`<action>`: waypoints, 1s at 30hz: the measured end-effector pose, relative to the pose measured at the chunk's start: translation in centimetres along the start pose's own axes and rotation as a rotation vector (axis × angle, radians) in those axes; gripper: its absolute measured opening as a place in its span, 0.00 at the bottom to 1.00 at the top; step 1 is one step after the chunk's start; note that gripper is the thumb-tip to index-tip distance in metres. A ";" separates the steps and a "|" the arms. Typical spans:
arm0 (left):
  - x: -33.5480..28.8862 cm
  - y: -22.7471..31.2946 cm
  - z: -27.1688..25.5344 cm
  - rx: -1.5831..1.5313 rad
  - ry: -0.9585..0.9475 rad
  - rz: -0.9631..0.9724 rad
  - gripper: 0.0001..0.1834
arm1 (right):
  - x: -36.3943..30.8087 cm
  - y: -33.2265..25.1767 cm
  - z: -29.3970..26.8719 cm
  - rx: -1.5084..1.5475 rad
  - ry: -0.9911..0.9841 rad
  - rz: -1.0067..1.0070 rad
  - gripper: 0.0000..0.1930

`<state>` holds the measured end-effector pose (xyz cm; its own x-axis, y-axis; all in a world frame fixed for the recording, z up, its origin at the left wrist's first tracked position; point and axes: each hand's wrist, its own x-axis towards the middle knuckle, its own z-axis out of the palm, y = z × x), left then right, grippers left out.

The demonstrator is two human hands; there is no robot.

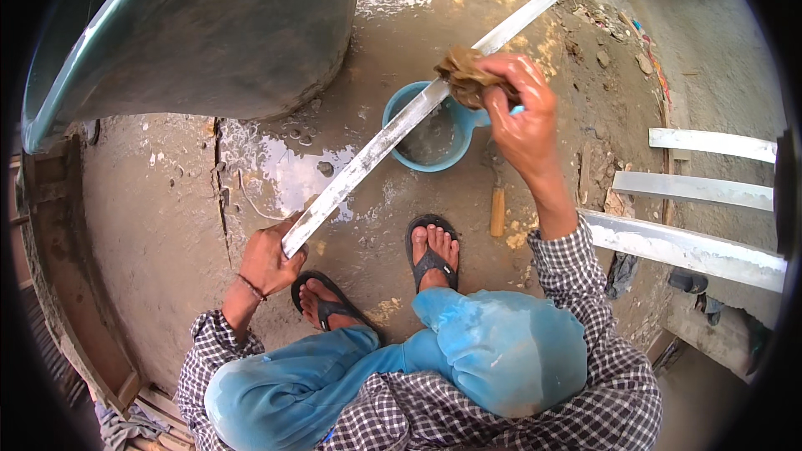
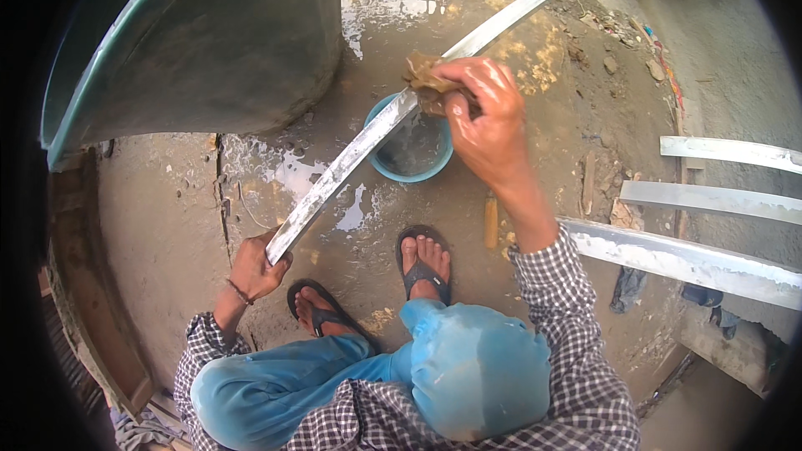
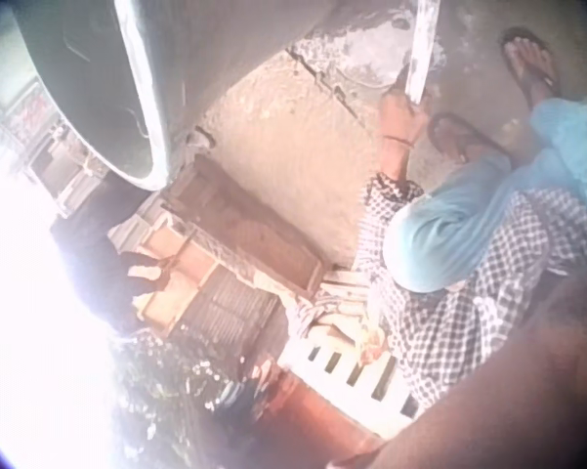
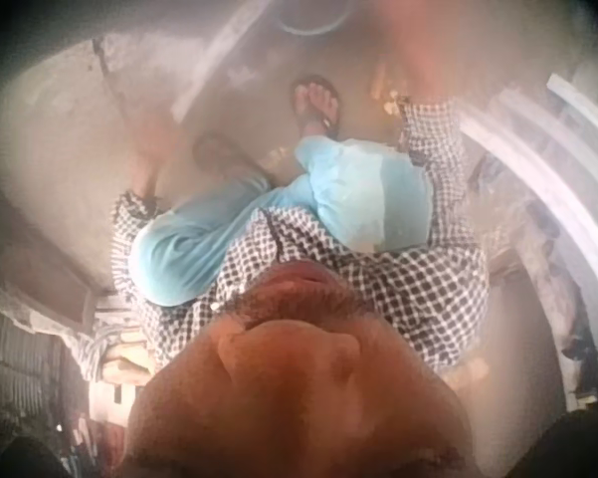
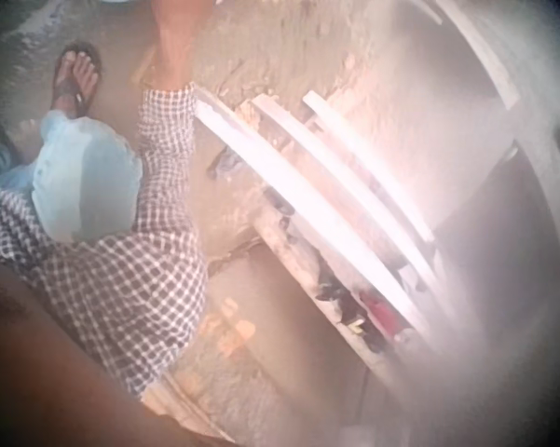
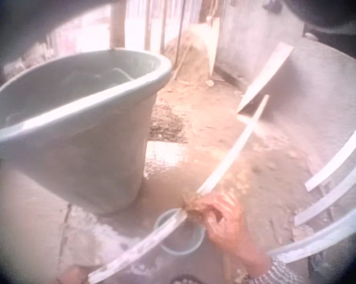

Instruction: The person cleans a long metal strip by scraping it with a trowel and wiping it with a cloth while using water from a bucket. The person repeatedly dips the cloth in water and scrubs the strip's surface, then places the cleaned strip aside.

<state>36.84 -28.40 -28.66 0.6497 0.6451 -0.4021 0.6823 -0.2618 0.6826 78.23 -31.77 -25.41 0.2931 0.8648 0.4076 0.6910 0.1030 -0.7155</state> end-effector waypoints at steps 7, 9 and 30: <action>0.3 0.1 0.9 0.031 -0.057 -0.065 0.32 | -3.7 -3.9 5.2 -0.245 -0.256 -0.336 0.19; 0.3 0.2 0.8 0.018 -0.083 -0.124 0.31 | -5.9 -5.1 7.3 -0.195 -0.312 -0.351 0.19; -0.3 -0.7 1.5 0.008 0.011 -0.021 0.34 | 1.1 5.0 -0.7 -0.583 0.015 -0.189 0.20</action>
<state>36.63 -29.52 -29.94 0.6317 0.6582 -0.4095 0.6982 -0.2537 0.6694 82.46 -30.61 -28.12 0.1370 0.8503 0.5081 0.9783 -0.0358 -0.2039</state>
